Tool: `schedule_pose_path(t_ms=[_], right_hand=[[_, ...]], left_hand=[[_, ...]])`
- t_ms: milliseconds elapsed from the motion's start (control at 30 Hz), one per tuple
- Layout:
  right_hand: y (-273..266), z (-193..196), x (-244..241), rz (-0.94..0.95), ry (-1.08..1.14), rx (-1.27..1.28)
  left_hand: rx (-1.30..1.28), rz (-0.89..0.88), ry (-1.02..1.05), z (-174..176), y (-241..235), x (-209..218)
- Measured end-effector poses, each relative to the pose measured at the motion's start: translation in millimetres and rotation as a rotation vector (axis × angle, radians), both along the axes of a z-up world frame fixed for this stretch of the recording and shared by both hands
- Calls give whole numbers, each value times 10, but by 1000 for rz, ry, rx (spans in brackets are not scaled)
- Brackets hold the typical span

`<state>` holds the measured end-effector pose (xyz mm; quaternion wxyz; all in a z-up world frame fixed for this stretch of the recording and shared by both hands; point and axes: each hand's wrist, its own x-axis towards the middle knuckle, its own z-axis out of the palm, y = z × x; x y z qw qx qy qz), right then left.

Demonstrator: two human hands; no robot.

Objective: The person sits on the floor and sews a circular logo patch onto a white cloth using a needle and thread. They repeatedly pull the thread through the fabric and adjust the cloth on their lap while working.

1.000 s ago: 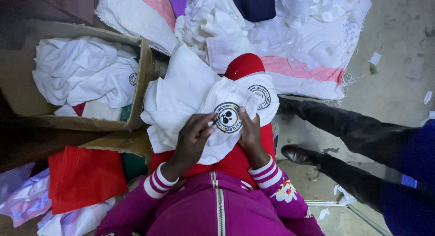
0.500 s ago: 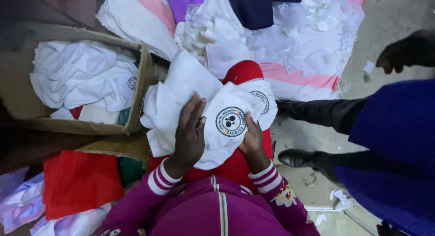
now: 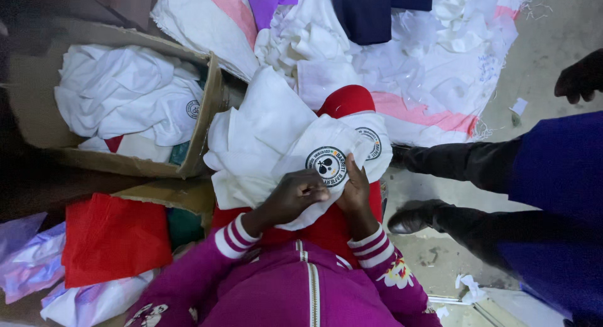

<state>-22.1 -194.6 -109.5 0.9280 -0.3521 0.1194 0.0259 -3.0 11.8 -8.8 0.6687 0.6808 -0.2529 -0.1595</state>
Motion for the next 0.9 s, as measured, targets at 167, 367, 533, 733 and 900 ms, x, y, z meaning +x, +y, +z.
schedule_pose_path(t_ms=[167,367,533,733,900], right_hand=[[121,162,8,-42,-14,32],[76,210,-83,-25,38,-38],[-176,60,-140,44,96,-146],[192,593,-137,136,141,-1042],[101,407,39,88,440,-794]], left_hand=[[-201,-351,311,359,335,137],[-233,-581,240,746,326,-3],[1043,592,-638,365,180,122],[417,429,-167,134,-272,-106],[309,322,-355,-138,-508,-203]])
